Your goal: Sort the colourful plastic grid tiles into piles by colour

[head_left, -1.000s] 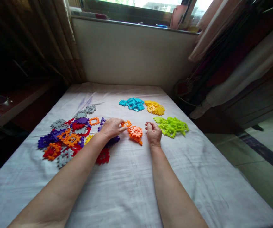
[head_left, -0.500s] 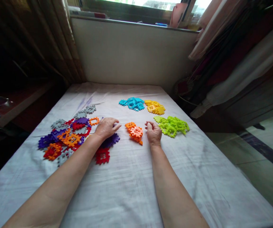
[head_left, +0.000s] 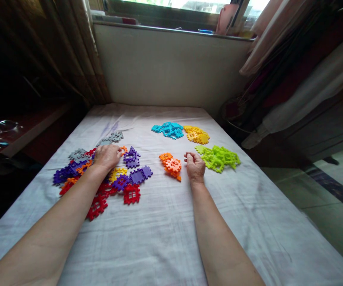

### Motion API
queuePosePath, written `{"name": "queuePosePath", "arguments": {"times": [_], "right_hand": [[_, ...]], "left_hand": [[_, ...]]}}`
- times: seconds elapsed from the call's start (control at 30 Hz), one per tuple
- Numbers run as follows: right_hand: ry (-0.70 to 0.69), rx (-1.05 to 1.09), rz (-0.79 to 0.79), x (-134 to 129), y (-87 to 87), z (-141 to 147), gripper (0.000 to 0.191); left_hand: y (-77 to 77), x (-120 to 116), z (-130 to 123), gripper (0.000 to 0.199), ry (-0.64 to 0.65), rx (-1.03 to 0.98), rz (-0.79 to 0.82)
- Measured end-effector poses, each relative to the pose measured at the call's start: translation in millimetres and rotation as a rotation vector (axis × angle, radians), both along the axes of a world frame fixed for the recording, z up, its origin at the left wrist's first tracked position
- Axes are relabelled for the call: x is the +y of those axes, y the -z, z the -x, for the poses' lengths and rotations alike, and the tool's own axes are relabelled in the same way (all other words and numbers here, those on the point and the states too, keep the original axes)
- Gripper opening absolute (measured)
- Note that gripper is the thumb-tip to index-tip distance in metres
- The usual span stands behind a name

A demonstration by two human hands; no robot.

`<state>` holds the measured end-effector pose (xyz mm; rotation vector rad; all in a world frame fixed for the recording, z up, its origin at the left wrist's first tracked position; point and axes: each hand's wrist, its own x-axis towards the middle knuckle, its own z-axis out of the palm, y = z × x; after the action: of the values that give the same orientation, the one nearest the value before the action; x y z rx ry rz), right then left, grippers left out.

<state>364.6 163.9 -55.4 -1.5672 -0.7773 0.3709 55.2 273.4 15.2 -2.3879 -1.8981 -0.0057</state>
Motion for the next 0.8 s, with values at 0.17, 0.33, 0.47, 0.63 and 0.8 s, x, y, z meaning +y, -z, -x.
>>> {"name": "queuePosePath", "arguments": {"times": [0.17,0.33,0.47,0.63,0.8], "right_hand": [[-0.010,-0.003,0.008,-1,-1.8,0,0.035],[-0.015,-0.005,0.005,-1,-1.9,1,0.036],[-0.001,-0.003,0.006,1,0.5,0,0.036],[-0.011,-0.021,0.009,1,2.7,-1,0.035],[-0.014,-0.023,0.004,1,1.2,0,0.035]], "left_hand": [[-9.7,-4,2,0.041,0.017,0.019,0.035],[-11.0,-4,2,0.029,0.043,0.029,0.057],[-9.7,0,1,0.027,-0.039,-0.101,-0.033],[-8.5,-12,-33,0.023,0.070,-0.363,-0.102],[6.9,-47,-87,0.013,0.323,-0.470,-0.009]]}}
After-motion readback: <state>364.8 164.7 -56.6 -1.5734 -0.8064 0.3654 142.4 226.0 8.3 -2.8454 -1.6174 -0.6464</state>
